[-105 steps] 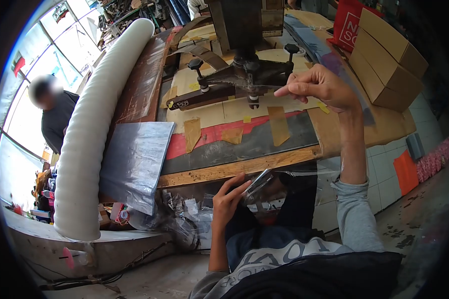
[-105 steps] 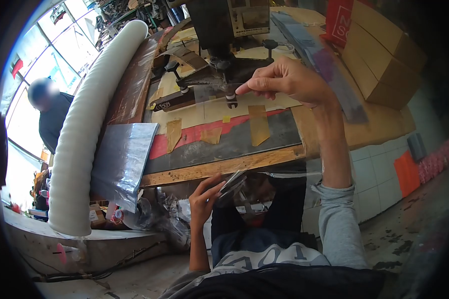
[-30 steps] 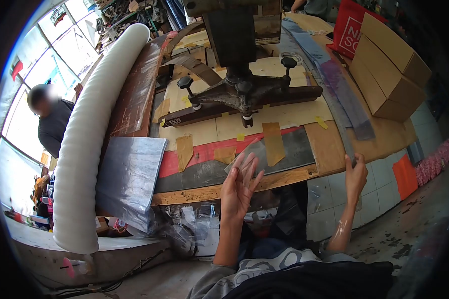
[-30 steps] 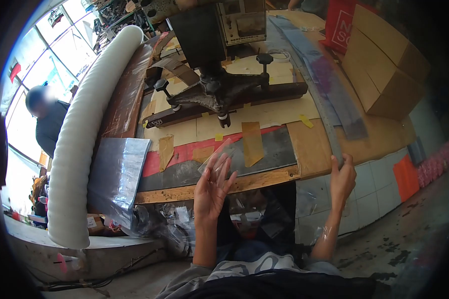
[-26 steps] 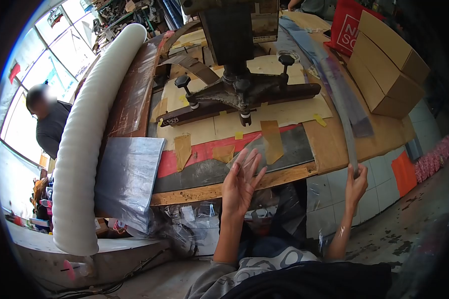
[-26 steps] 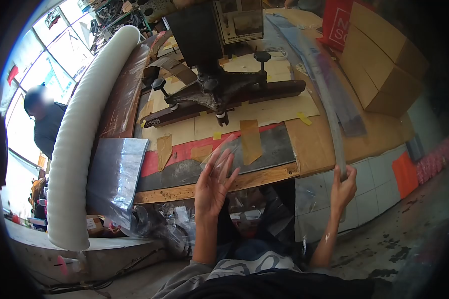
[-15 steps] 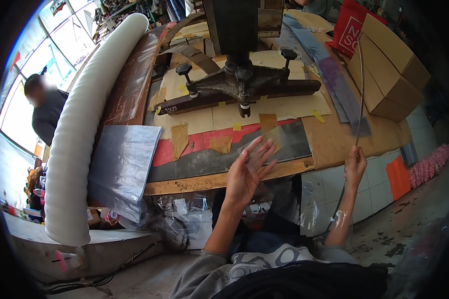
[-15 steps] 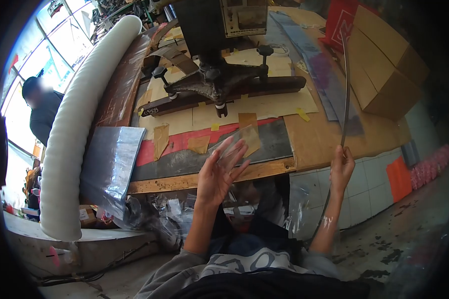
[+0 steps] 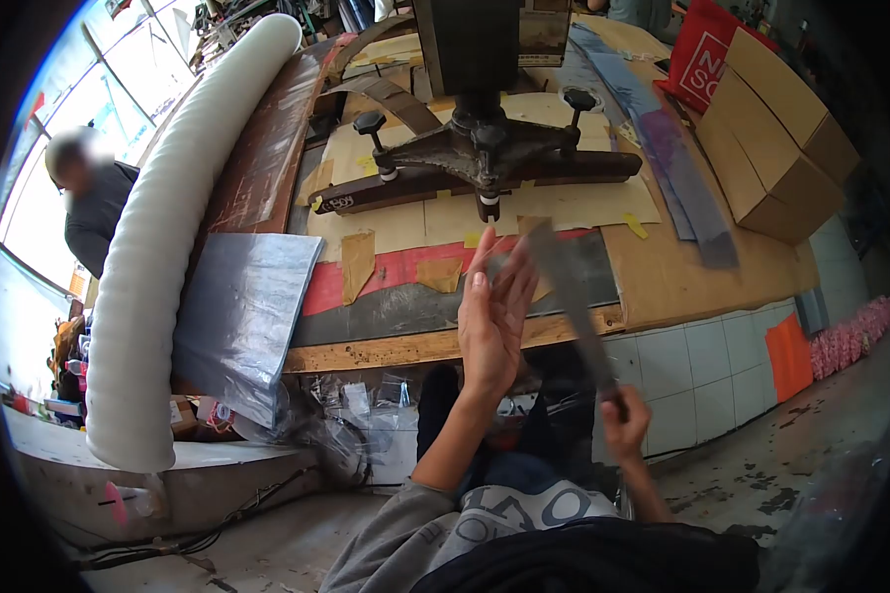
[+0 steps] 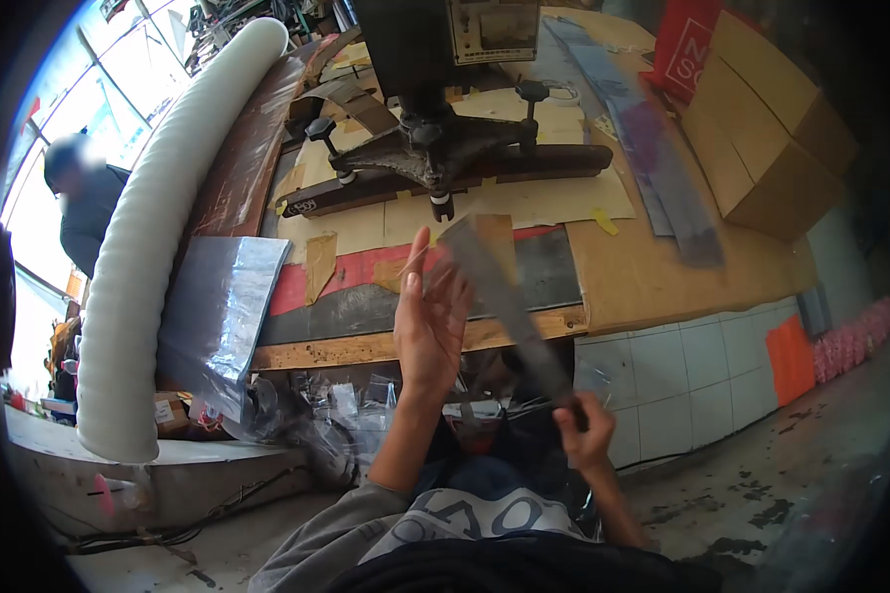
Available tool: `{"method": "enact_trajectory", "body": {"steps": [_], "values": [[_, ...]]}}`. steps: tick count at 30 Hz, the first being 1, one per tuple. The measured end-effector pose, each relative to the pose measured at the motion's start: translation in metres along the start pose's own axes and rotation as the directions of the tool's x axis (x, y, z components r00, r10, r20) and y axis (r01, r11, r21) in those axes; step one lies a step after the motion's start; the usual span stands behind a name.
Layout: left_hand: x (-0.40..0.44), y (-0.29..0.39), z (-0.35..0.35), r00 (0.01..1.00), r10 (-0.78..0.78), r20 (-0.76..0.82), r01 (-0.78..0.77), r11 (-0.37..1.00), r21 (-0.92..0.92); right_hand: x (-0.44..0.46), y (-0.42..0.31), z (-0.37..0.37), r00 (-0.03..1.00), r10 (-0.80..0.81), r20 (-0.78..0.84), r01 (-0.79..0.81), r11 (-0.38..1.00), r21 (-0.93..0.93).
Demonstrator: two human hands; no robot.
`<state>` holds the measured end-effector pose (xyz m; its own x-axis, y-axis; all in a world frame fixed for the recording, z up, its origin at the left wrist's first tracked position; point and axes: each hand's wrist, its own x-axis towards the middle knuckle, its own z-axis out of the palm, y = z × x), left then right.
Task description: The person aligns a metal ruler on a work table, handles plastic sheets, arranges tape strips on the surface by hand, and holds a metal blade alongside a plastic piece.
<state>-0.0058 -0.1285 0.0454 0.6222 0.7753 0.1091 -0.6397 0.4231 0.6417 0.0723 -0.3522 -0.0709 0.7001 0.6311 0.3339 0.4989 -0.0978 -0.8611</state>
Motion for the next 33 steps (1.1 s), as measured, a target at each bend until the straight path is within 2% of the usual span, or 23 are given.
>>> {"method": "enact_trajectory", "body": {"steps": [1, 2, 4, 8, 11, 19, 22, 25, 33], "values": [[-0.001, -0.002, 0.001, 0.999, 0.042, -0.01, -0.042, 0.999, 0.009, -0.003, -0.009, 0.01, 1.0, 0.011, 0.012, -0.011, 1.0, 0.022], [-0.002, -0.003, 0.001, 0.996, 0.083, -0.022, -0.083, 0.996, 0.018, -0.004, -0.013, 0.016, 0.997, -0.077, -0.002, 0.077, 0.997, -0.032], [-0.003, -0.002, -0.003, 0.998, 0.056, -0.014, -0.057, 0.998, -0.022, -0.007, -0.017, 0.025, 0.969, -0.248, -0.018, 0.244, 0.96, -0.138], [-0.006, 0.003, -0.01, 0.998, 0.025, 0.057, -0.02, 0.997, -0.073, -0.012, -0.016, 0.034, 0.965, -0.262, 0.01, 0.261, 0.958, -0.117], [-0.009, 0.013, -0.012, 0.997, -0.015, 0.076, 0.019, 0.999, -0.047, -0.013, -0.018, 0.035, 0.955, -0.292, 0.046, 0.296, 0.947, -0.123], [-0.012, 0.019, -0.01, 0.999, 0.004, 0.049, -0.004, 1.0, -0.001, -0.017, -0.023, 0.039, 0.956, -0.285, 0.064, 0.291, 0.947, -0.132], [-0.012, 0.019, -0.011, 0.999, 0.003, 0.047, -0.003, 1.0, -0.013, -0.018, -0.027, 0.032, 0.959, -0.243, 0.145, 0.266, 0.949, -0.167], [-0.012, 0.02, -0.011, 0.999, 0.002, 0.042, -0.002, 1.0, 0.006, -0.018, -0.03, 0.031, 0.96, -0.231, 0.156, 0.257, 0.951, -0.173], [-0.014, 0.022, -0.012, 1.0, 0.012, 0.026, -0.012, 1.0, 0.001, -0.016, -0.033, 0.037, 0.959, -0.274, 0.074, 0.282, 0.95, -0.135]]}}
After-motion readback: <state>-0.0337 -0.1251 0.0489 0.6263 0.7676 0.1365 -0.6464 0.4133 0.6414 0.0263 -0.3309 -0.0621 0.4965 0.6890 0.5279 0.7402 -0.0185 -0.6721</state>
